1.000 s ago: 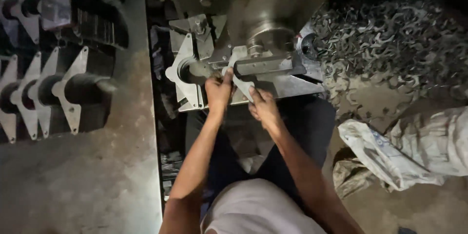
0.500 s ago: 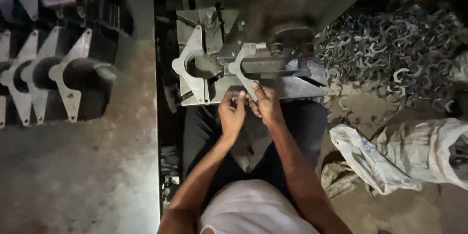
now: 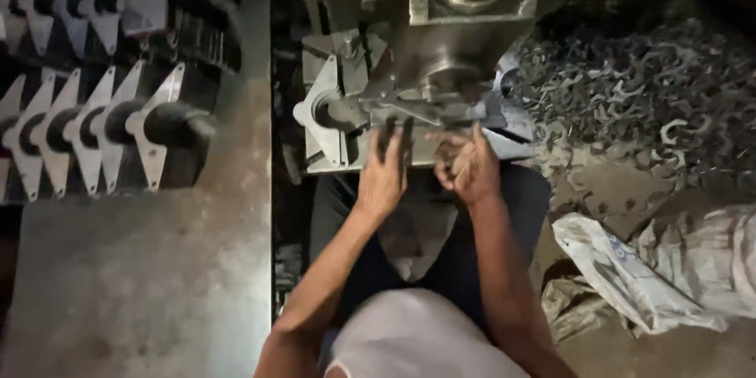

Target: The recorder is shown using a small press or punch machine to bend or shape small metal brackets.

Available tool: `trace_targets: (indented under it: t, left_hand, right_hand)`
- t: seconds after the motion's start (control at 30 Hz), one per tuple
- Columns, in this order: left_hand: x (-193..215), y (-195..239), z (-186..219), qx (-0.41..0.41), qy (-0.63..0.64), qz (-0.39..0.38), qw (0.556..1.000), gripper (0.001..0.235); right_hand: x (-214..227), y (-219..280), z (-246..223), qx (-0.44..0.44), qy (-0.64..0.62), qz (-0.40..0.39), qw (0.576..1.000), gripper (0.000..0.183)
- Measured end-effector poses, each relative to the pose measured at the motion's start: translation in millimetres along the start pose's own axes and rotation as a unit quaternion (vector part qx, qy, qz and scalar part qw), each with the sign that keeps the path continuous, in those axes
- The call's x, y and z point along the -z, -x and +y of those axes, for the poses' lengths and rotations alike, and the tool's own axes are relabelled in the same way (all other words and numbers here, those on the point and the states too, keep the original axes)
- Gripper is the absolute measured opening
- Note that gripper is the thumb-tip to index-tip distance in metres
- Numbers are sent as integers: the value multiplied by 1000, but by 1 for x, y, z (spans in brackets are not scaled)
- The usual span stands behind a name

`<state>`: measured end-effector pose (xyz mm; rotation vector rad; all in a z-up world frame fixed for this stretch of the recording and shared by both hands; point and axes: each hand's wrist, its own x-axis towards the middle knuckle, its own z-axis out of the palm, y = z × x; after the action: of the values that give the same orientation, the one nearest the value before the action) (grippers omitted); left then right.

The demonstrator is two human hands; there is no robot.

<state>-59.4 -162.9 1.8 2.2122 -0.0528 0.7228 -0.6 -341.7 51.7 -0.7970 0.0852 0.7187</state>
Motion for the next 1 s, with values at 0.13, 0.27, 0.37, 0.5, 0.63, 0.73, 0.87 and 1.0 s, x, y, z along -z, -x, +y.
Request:
trace_targets:
  t: [0.13, 0.27, 0.37, 0.5, 0.63, 0.73, 0.87, 1.0]
  left_hand:
    - [-13, -53, -11, -97, -127, -77, 984, 56]
    - [-19, -77, -34, -129, -174, -206, 954, 29]
    - [-6, -78, -32, -139, 103, -43, 984, 18]
    - [-35, -53, -47, 197, 398, -154, 883, 2]
    - [-58, -38, -27, 301, 340, -153, 878, 12]
    - [-59, -18, -23, 166, 276, -122, 939, 20]
    - [-53, -3, -32, 164, 120, -141, 969, 12]
    - [-44, 0, -28, 111, 162, -128, 972, 12]
  right_hand:
    - [50, -23, 33, 173, 179, 120, 961, 63]
    - [41, -23, 28, 185, 143, 138, 962, 54]
    - [-15, 2, -7, 142, -35, 47, 988, 51]
    - [61, -14, 38, 188, -97, -72, 975, 31]
    - [50, -21, 31, 278, 294, -15, 914, 19]
    - [50, -30, 22, 326, 521, 76, 785, 18]
    - [73, -50, 25, 379, 562, 61, 733, 20]
    - [76, -52, 35, 390, 563, 65, 726, 22]
